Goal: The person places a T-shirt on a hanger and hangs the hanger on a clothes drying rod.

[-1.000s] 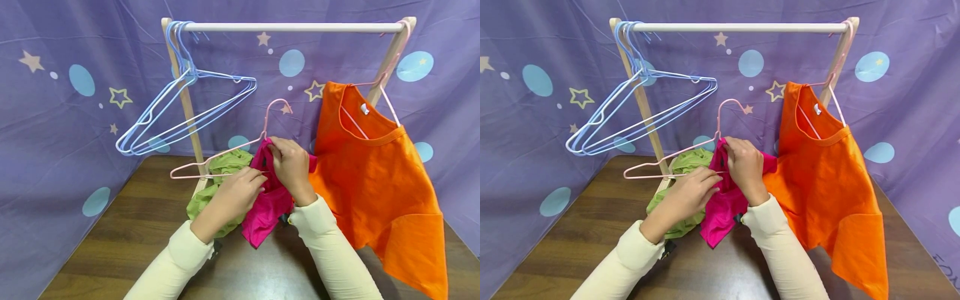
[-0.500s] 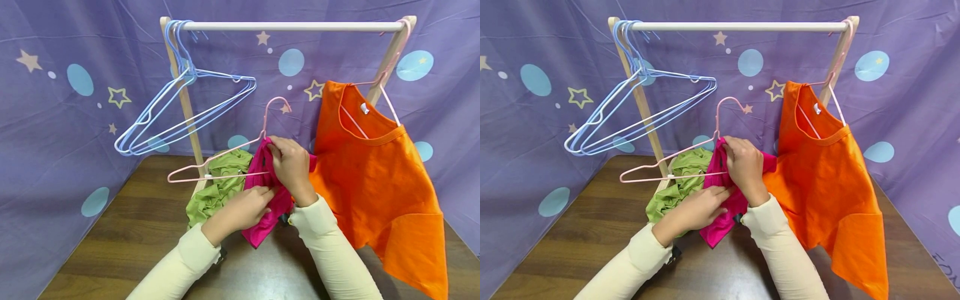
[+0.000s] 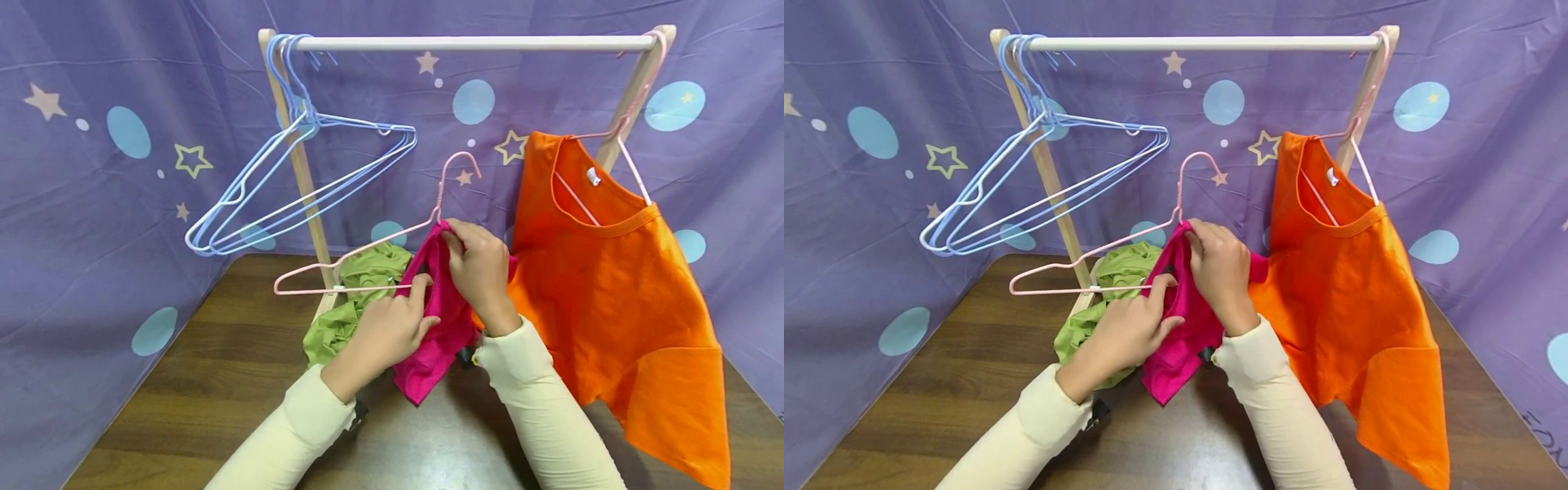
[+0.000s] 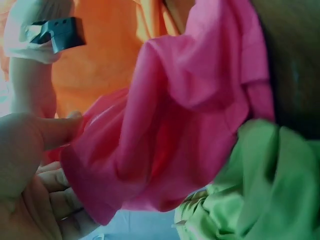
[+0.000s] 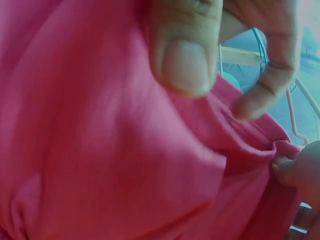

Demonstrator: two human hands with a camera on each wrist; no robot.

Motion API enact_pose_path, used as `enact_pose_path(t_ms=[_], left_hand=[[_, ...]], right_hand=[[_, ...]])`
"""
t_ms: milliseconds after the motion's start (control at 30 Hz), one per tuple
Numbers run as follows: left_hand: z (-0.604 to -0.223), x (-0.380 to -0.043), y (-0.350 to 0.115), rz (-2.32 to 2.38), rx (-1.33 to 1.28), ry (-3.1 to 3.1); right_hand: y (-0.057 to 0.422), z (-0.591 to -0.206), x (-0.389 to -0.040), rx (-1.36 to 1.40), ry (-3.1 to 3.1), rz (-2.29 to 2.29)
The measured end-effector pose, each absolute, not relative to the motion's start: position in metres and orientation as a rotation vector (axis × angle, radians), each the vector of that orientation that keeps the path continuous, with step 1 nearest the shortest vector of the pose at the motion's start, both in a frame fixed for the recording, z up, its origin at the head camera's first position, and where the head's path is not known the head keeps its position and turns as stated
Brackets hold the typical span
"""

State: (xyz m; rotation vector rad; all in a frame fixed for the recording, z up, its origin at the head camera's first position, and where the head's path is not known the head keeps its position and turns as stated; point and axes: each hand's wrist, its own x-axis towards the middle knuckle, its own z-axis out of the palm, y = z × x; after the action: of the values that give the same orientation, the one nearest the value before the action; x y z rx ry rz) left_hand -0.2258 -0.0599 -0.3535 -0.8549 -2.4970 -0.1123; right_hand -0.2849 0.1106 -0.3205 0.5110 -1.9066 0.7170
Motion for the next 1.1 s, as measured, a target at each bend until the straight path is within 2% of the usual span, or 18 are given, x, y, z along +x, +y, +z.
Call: enact_pose_path(t_ms=[367,633,1100], left_hand=[[-0.333,-0.223,-0.076,-0.067,-0.848,-2.607],[-0.317,-0.224,-0.090,-0.085,-0.957,-2.719],[-0.289,-0.228,-0.131,-0.195,-0.965,-2.486]], right_hand=[[0.116,-0.318,-0.286,0.436,-1.900,0.767],[0.123,-0.317,-0.288,0.370,-1.895,0.820],[0.133,-0.315,-0.290,0.304,-1.906,0.823]])
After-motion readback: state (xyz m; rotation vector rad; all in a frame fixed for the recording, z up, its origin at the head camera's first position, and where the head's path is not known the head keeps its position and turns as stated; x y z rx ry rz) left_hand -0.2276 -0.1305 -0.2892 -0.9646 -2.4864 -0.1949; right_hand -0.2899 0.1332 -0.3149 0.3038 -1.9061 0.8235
